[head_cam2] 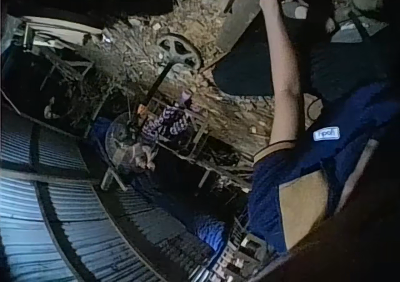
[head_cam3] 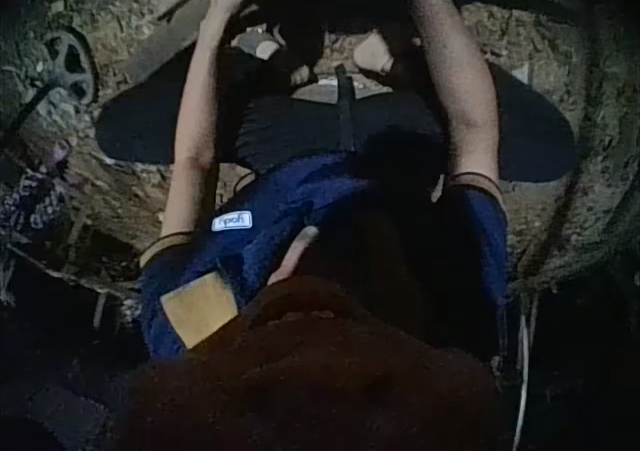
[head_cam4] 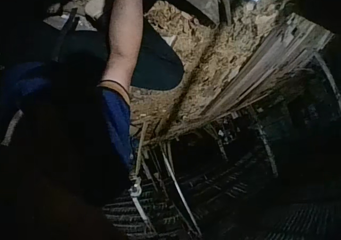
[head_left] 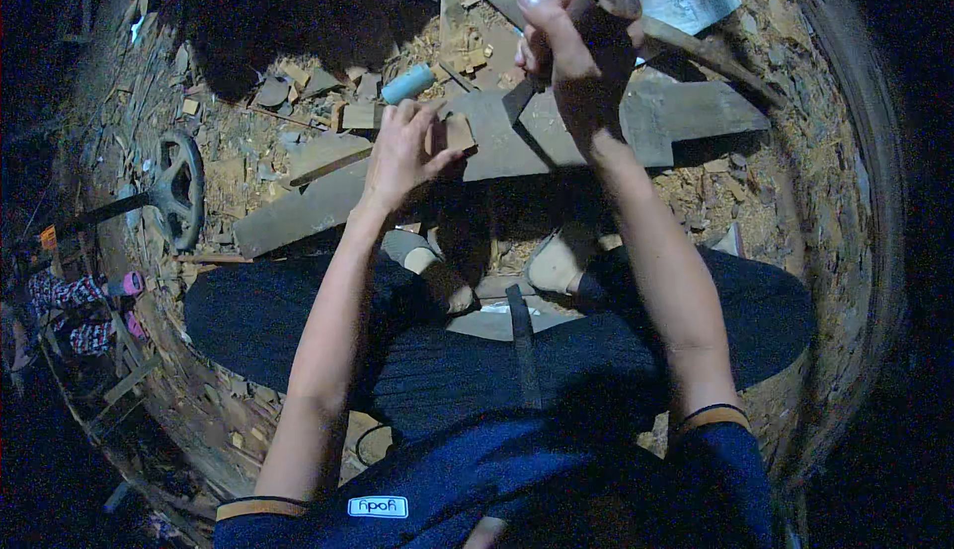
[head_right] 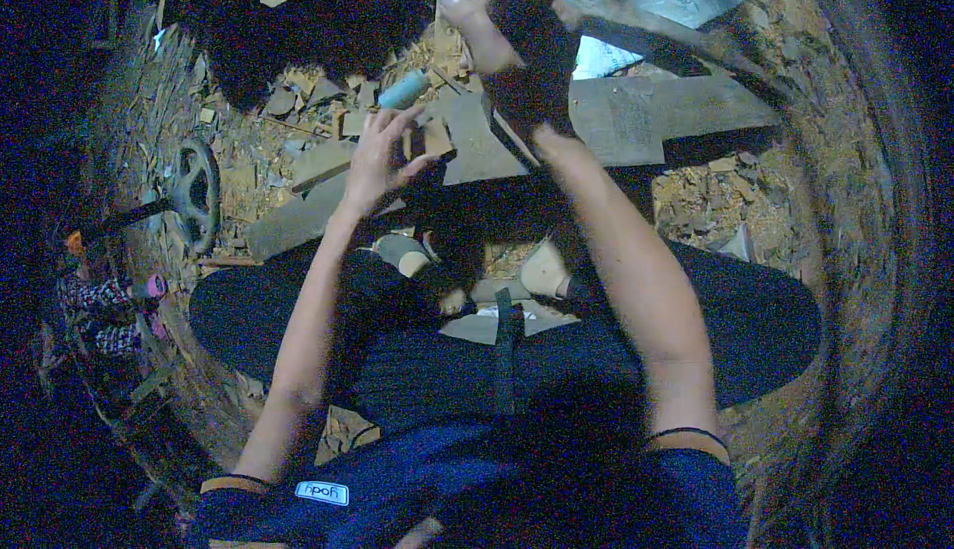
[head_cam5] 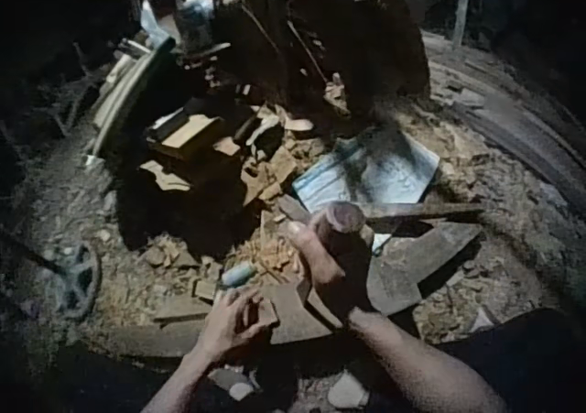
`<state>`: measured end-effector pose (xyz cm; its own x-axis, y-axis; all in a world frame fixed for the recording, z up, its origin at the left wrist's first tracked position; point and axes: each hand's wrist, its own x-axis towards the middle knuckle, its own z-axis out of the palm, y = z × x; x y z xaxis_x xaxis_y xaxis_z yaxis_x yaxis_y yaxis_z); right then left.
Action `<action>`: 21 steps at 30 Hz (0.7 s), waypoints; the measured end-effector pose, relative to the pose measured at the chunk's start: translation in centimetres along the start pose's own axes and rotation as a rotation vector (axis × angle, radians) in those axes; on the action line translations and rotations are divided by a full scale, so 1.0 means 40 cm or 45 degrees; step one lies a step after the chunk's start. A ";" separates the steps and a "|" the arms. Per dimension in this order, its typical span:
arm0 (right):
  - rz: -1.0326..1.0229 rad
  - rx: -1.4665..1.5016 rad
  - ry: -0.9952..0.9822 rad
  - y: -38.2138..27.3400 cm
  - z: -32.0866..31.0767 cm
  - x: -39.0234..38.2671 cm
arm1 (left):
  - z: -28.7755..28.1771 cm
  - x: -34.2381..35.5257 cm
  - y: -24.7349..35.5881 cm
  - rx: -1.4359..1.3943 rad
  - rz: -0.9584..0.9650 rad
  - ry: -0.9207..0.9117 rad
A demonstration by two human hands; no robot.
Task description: Manually carving a small piece of wood using a chisel.
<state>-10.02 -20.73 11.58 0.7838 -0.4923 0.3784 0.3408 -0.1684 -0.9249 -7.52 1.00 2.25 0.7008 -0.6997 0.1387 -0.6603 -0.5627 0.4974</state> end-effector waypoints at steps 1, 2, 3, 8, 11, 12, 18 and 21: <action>-0.007 -0.001 -0.003 0.004 0.001 -0.001 | -0.002 0.004 -0.002 -0.003 -0.076 -0.067; -0.031 -0.074 -0.013 0.008 0.002 -0.003 | -0.004 0.006 -0.002 -0.004 -0.074 -0.059; -0.053 -0.146 -0.024 0.003 0.006 -0.005 | -0.003 0.004 0.001 0.021 -0.041 -0.011; -0.021 -0.155 -0.047 -0.004 0.024 -0.029 | -0.008 0.015 0.031 -0.159 -0.137 0.164; -0.052 -0.158 -0.079 -0.005 0.033 -0.030 | 0.005 0.023 0.032 -0.131 -0.137 0.102; -0.027 -0.073 -0.071 -0.007 0.033 -0.033 | 0.007 0.023 0.031 -0.134 -0.132 0.098; -0.153 -0.104 -0.156 -0.053 0.058 -0.013 | -0.023 0.008 0.014 0.092 -0.105 -0.016; -0.232 0.084 -0.120 -0.085 0.080 0.002 | -0.045 0.019 0.017 0.067 -0.243 -0.115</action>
<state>-9.45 -17.46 14.89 0.7502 -0.3764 0.5436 0.5122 -0.1892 -0.8378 -6.96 0.89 4.23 0.7891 -0.6134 -0.0322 -0.5325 -0.7093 0.4618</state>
